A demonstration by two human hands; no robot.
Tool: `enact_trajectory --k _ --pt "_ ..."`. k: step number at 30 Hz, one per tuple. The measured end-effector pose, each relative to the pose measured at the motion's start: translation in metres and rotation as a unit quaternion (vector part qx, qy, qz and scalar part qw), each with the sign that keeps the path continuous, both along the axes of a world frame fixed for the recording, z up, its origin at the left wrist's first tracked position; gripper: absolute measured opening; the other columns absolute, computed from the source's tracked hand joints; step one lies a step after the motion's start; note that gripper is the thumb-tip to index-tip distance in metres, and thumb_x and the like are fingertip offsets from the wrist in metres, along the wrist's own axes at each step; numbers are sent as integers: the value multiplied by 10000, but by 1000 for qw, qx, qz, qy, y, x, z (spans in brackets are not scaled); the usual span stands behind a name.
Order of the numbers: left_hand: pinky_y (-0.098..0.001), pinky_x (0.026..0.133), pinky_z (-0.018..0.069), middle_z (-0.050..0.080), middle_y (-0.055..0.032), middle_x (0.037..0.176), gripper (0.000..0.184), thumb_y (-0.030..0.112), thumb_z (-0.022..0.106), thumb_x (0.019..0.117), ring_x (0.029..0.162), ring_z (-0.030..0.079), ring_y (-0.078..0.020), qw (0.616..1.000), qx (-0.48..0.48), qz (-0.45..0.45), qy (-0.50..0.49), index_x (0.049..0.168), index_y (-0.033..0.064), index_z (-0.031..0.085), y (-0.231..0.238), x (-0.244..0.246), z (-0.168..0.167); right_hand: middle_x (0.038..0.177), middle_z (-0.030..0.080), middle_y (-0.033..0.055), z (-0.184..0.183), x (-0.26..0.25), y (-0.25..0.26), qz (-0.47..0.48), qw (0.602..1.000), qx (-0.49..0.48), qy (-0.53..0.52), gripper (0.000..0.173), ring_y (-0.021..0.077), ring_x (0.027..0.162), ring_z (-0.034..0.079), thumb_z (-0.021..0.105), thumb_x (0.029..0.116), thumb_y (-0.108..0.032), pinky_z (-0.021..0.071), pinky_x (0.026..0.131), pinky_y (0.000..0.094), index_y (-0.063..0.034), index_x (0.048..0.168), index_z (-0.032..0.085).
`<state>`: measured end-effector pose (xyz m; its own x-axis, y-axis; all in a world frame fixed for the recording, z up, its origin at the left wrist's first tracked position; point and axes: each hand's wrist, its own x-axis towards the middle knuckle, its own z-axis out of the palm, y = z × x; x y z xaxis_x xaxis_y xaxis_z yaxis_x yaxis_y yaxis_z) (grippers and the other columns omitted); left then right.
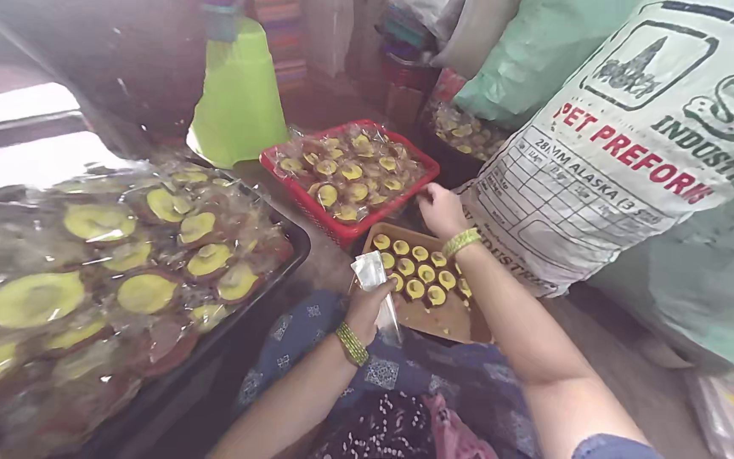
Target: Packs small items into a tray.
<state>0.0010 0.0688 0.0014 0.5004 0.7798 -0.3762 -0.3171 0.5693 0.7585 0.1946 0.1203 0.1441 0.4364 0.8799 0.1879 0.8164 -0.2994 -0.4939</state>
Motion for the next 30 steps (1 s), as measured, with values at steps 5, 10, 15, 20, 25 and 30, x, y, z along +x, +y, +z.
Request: enact_trajectory --k 5,10,15,20,25,30 --pt "-428 785 627 702 -183 1039 444 260 674 995 891 716 -268 999 -35 -11 17 1324 -15 557 1 4 -3 1070 748 46 -46 -28 -90 189 981 -43 14 273 122 970 712 592 1023 -287 585 910 344 -98 1165 728" --pt "-402 827 630 719 -137 1071 369 224 612 1035 939 731 -239 997 -74 -23 -5 1332 9 569 -3 7 -1 1155 698 88 -94 -55 -170 389 913 9 -119 261 223 1116 655 615 1027 -292 560 965 357 -133 1194 736" --pt "-416 812 639 687 -153 1021 384 156 612 1031 887 725 -256 994 -105 0 -32 1360 -12 508 -11 12 2 1158 690 143 -122 -62 -186 355 900 49 -247 259 320 1068 681 545 1014 -57 617 820 406 -69 1218 704" --pt "-372 767 606 658 -109 935 286 134 573 1031 828 681 -206 997 -74 -14 -20 1288 12 547 -13 11 -5 1102 724 116 -124 -56 -183 249 960 90 -89 211 230 1056 693 587 1018 -155 577 942 347 -77 1118 756" --pt "-368 691 597 613 -83 870 248 99 524 1020 732 642 -189 995 -68 -24 -62 1257 26 527 -12 9 -6 1007 734 41 -121 -42 -180 150 941 59 299 193 89 890 701 735 951 -254 607 791 276 -70 997 771" --pt "-345 716 584 601 -62 803 141 146 466 1044 715 629 -171 994 -65 46 -76 1024 47 564 -1 6 -8 1100 723 78 -112 -23 -184 308 899 78 302 180 117 1038 678 694 979 -195 591 870 292 -33 1002 770"
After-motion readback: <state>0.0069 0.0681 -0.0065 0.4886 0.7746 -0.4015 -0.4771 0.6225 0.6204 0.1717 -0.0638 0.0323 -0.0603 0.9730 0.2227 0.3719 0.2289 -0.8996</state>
